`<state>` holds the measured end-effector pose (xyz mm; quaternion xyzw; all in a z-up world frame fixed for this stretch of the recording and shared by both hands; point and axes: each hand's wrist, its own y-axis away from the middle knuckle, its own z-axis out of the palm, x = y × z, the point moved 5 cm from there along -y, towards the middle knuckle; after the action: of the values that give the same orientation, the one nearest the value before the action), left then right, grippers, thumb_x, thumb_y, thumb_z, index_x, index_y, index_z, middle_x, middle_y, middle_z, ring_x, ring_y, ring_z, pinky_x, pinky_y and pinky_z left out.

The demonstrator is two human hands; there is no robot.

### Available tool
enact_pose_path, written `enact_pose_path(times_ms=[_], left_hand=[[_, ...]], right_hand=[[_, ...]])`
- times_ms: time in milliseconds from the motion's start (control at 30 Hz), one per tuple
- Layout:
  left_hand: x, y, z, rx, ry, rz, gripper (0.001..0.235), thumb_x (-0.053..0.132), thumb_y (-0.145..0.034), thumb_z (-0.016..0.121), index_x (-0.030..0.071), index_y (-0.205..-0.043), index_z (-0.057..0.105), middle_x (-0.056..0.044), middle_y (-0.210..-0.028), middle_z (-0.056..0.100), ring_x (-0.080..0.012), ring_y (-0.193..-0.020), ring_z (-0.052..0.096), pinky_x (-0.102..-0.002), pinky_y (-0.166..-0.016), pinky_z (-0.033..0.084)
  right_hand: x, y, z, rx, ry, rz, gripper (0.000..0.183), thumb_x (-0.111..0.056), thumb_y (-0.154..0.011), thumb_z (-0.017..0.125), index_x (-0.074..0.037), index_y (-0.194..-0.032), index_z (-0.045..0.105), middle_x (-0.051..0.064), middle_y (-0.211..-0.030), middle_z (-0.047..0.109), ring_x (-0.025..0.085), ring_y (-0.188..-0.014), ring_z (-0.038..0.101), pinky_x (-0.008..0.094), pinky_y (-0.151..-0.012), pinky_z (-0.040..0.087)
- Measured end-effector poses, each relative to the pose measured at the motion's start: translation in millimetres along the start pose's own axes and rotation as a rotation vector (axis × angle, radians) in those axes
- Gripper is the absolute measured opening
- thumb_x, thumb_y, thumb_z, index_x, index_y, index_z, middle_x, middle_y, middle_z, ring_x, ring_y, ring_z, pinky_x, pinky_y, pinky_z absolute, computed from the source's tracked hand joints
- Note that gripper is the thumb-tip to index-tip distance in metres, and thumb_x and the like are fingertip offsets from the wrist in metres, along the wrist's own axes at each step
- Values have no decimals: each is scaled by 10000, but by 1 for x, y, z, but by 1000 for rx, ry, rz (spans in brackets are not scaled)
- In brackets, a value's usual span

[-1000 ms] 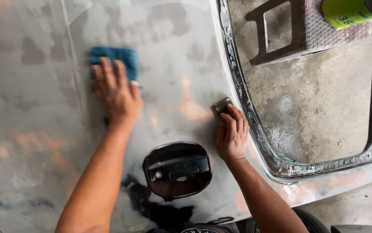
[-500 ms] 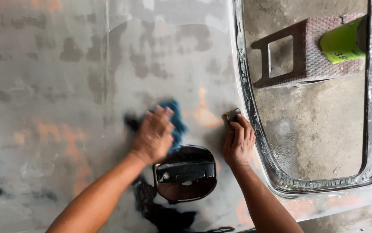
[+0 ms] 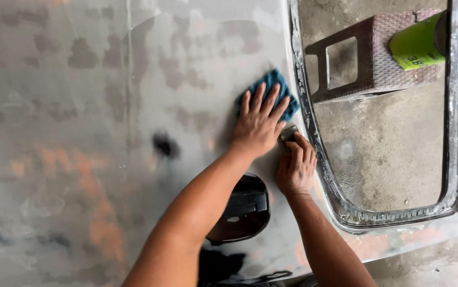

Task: The person sands a large, silver car door panel using a sanding block and a blue cloth. They work around the door handle and the window frame, occasionally dipping the sanding block into a green bucket of water.

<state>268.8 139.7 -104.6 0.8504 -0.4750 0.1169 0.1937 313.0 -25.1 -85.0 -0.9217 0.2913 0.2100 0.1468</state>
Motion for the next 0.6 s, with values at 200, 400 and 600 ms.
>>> enact_pose_path(times_ms=[200, 400, 600], left_hand=[[-88, 124, -11, 126, -28, 10, 685, 450, -974, 471, 176, -1597, 387, -141, -1685, 198, -400, -1535, 179, -624, -1200, 133], [-191, 185, -34, 307, -71, -512, 672, 474, -1064, 503, 139, -1632, 371, -185, -1714, 196, -456, -1558, 164, -659, -1212, 110], [-194, 177, -46, 307, 44, -742, 696, 478, -1043, 488, 177, -1647, 314, -145, -1720, 146, -423, -1563, 135, -628, -1236, 103]], right_hand=[[0, 1, -1, 12, 12, -1, 260, -73, -953, 537, -86, -1209, 582, 152, -1482, 549, 369, -1349, 514, 495, -1120, 369], [-2, 4, 0, 18, 63, -14, 256, -83, -973, 515, -87, -1223, 569, 148, -1485, 542, 379, -1352, 503, 505, -1135, 361], [2, 8, 7, 21, 83, -13, 279, -87, -993, 495, -102, -1265, 555, 140, -1501, 529, 375, -1355, 497, 520, -1146, 359]])
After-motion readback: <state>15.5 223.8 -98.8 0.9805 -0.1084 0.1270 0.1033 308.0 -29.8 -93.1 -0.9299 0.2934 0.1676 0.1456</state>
